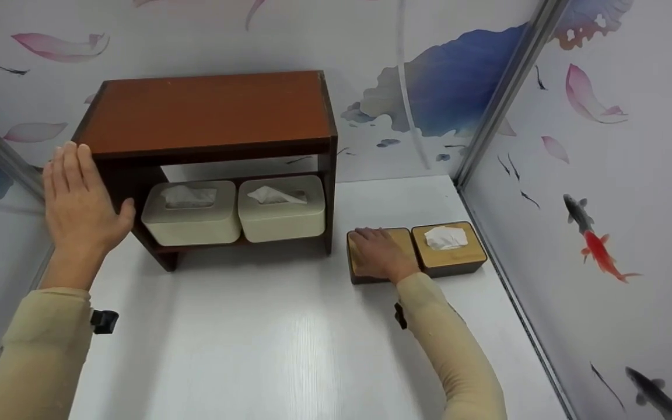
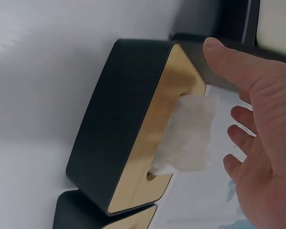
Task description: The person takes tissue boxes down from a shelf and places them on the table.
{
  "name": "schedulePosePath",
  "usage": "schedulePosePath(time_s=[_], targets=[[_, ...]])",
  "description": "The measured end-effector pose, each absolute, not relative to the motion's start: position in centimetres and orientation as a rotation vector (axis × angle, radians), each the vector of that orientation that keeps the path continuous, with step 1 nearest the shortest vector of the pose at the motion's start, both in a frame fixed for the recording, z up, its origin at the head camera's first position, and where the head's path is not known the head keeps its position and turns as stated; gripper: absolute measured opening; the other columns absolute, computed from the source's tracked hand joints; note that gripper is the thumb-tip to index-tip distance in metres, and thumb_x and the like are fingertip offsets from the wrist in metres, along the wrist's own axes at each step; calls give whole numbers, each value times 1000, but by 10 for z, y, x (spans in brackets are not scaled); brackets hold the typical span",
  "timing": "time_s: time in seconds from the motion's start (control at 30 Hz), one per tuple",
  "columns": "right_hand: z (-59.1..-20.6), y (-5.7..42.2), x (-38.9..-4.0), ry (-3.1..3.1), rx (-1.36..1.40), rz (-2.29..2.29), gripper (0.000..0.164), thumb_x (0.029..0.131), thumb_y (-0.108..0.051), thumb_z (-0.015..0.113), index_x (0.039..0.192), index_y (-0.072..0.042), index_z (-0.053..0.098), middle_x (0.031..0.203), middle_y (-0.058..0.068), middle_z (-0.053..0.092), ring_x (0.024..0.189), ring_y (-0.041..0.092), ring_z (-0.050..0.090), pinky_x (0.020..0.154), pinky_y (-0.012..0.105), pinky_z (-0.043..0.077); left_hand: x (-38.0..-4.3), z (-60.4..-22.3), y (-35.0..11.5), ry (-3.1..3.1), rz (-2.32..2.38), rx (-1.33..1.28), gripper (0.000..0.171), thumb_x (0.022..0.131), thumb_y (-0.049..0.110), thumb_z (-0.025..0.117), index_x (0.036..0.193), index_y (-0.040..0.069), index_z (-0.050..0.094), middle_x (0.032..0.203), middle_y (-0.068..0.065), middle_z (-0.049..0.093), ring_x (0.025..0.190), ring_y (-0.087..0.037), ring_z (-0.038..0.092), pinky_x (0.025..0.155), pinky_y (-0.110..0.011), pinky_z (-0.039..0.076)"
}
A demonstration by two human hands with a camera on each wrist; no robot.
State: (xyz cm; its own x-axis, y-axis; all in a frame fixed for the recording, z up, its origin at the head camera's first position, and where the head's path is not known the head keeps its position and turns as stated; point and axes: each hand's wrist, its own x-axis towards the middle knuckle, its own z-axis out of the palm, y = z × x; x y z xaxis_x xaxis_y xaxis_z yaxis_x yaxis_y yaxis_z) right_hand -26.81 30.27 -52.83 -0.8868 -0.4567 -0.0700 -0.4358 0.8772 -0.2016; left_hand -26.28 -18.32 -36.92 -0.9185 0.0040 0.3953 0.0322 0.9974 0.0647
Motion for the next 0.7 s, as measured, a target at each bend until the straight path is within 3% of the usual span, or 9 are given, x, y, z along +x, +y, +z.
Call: schedulePosePath(time_s=[0.7], targets=[[-501,225,-239,2762,-1119,-207,75,85,-35,75,148,-13,41,150,9,45,137,31,44,111,53,38,-262,-371,-183,-2703,-116,-36,99,90,28,62,155,3,-9,163,-20,-4,152,-36,-1,126,-46,1]])
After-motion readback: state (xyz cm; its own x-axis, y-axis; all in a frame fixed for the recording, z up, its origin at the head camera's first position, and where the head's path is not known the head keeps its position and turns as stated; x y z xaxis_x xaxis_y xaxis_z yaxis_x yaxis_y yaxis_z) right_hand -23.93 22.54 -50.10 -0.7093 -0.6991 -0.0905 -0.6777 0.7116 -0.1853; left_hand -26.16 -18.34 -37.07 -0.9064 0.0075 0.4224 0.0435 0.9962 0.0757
